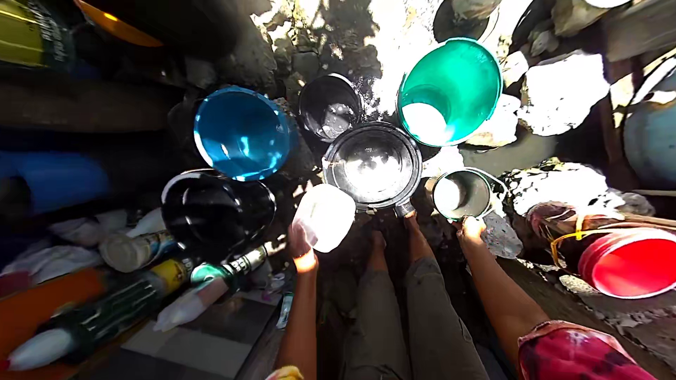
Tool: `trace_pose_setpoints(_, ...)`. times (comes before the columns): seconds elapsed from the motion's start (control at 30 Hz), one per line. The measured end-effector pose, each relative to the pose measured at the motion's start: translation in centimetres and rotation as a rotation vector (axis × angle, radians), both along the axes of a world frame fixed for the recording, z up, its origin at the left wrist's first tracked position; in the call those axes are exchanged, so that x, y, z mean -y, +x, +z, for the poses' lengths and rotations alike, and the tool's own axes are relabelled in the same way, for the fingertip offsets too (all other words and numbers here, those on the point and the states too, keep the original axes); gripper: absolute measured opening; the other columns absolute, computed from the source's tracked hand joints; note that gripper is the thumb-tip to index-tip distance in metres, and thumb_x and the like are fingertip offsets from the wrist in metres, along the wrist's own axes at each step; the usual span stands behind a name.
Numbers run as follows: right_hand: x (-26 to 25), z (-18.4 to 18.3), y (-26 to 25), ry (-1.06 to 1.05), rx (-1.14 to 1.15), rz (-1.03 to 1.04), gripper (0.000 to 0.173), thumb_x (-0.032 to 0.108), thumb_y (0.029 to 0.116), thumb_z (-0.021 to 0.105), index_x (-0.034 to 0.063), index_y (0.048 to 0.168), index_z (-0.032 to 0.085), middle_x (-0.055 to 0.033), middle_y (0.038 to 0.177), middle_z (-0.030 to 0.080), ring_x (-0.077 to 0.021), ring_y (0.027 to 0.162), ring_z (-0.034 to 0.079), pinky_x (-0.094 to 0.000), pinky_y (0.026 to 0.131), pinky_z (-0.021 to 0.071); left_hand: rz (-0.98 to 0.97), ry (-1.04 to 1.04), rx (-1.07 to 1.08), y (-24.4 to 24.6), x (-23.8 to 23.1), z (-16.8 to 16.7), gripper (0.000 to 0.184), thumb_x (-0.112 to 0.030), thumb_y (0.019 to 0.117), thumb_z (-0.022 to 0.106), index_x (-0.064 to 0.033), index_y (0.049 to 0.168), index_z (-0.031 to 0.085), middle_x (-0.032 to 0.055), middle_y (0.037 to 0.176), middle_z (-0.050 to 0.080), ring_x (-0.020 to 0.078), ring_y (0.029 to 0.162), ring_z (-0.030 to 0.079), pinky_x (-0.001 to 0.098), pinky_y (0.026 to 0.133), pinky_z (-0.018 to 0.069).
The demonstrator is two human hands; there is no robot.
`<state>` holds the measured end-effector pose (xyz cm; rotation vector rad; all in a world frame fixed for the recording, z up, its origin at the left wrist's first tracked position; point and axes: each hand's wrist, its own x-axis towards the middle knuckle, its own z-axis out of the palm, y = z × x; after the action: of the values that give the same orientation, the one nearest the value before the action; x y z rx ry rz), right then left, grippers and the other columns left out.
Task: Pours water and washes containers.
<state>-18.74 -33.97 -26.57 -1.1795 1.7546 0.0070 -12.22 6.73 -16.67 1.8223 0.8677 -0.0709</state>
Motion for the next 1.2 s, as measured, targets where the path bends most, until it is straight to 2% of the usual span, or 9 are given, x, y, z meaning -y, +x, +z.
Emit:
trace_pose_setpoints(0.1,0.9,-5.1,1.0,0.088,-0.090,0.023,0.047,0.002,0.1040,0.047,-0.0040,0.149,0.035,-0.0276,0.136,0.050,-0.0322,0.109,0.063,-0.0439,0.086,0.0575,0.058,-0.003,-0.040,-1.0,0.2,0.4,0.043,-0.013,0.1091,0.037,0.0100,0.145,0.040,0.0205,0.131,0.057,0.0127,0.110,0.062,0.0293,0.094,0.0542)
trace_pose_setpoints(0.3,1.5,-12.8,1.8,0.214,-0.068,0.048,0.046,0.005,0.1063,0.046,-0.0033,0.150,0.035,-0.0273,0.143,0.049,-0.0345,0.118,0.061,-0.0475,0.094,0.0554,0.118,0.034,-0.083,-3.9,0.0,-0.8,0.042,-0.010,0.1102,0.036,0.0099,0.147,0.038,0.0198,0.137,0.055,0.0096,0.119,0.057,0.0249,0.102,0.0480)
trace_pose_setpoints(0.5,0.0,-9.9,3.5,0.033,-0.442,0.582,0.064,0.018,0.0993,0.062,-0.0100,0.150,0.035,-0.0314,0.151,0.044,-0.0395,0.143,0.043,-0.0509,0.117,0.0362,0.106,0.089,-0.024,-6.9,-0.6,-1.8,0.040,-0.011,0.1087,0.037,0.0136,0.139,0.048,0.0192,0.131,0.060,0.0103,0.117,0.060,0.0275,0.104,0.0489)
trace_pose_setpoints(0.6,-2.1,-8.7,2.7,-0.268,-0.114,0.841,0.072,0.011,0.1000,0.059,-0.0105,0.157,0.021,-0.0346,0.160,0.029,-0.0420,0.152,0.029,-0.0474,0.126,0.0221,0.124,0.097,-0.050,-7.6,-0.7,-1.7,0.042,-0.011,0.1068,0.037,0.0128,0.139,0.047,0.0180,0.131,0.061,0.0084,0.116,0.061,0.0260,0.103,0.0491)
trace_pose_setpoints(0.7,-5.2,-6.4,5.1,-0.166,0.110,0.908,0.055,0.013,0.1057,0.053,-0.0061,0.154,0.033,-0.0311,0.150,0.045,-0.0384,0.135,0.052,-0.0450,0.112,0.0443,0.177,0.096,-0.130,-7.5,-0.7,-1.5,0.041,-0.009,0.1064,0.035,0.0130,0.140,0.046,0.0203,0.132,0.059,0.0100,0.116,0.060,0.0260,0.102,0.0481)
trace_pose_setpoints(0.77,-6.8,-3.8,8.1,0.093,0.125,0.836,0.050,0.026,0.1093,0.050,0.0014,0.152,0.039,-0.0228,0.147,0.051,-0.0299,0.128,0.058,-0.0434,0.108,0.0478,0.177,0.106,-0.173,-7.9,-1.1,-1.6,0.044,-0.011,0.1065,0.034,0.0123,0.143,0.044,0.0223,0.136,0.056,0.0124,0.119,0.059,0.0270,0.104,0.0474)
trace_pose_setpoints(0.87,-6.4,-9.0,10.0,0.112,0.210,0.658,0.039,0.019,0.0972,0.071,-0.0005,0.129,0.059,-0.0186,0.116,0.067,-0.0224,0.101,0.068,-0.0423,0.092,0.0567,0.159,0.104,-0.152,-9.2,-2.2,-2.0,0.050,-0.015,0.1063,0.035,0.0132,0.148,0.038,0.0274,0.143,0.050,0.0161,0.127,0.054,0.0269,0.109,0.0431)
trace_pose_setpoints(1.0,-7.4,-8.9,11.8,0.252,-0.009,0.575,0.040,0.002,0.0918,0.071,-0.0015,0.130,0.058,-0.0202,0.113,0.067,-0.0261,0.093,0.068,-0.0451,0.082,0.0583,0.245,0.049,-0.154,-10.2,-3.0,-1.4,0.046,-0.013,0.1101,0.035,0.0119,0.149,0.037,0.0279,0.146,0.048,0.0178,0.130,0.054,0.0286,0.110,0.0429)
trace_pose_setpoints(1.2,-13.5,-2.4,11.3,0.292,-0.127,0.480,0.035,0.006,0.0920,0.066,-0.0015,0.124,0.054,-0.0150,0.099,0.058,-0.0210,0.076,0.058,-0.0384,0.064,0.0522,0.275,0.028,-0.104,-13.0,-4.7,0.7,0.044,-0.012,0.1103,0.033,0.0126,0.147,0.040,0.0259,0.141,0.053,0.0148,0.122,0.058,0.0276,0.105,0.0475)
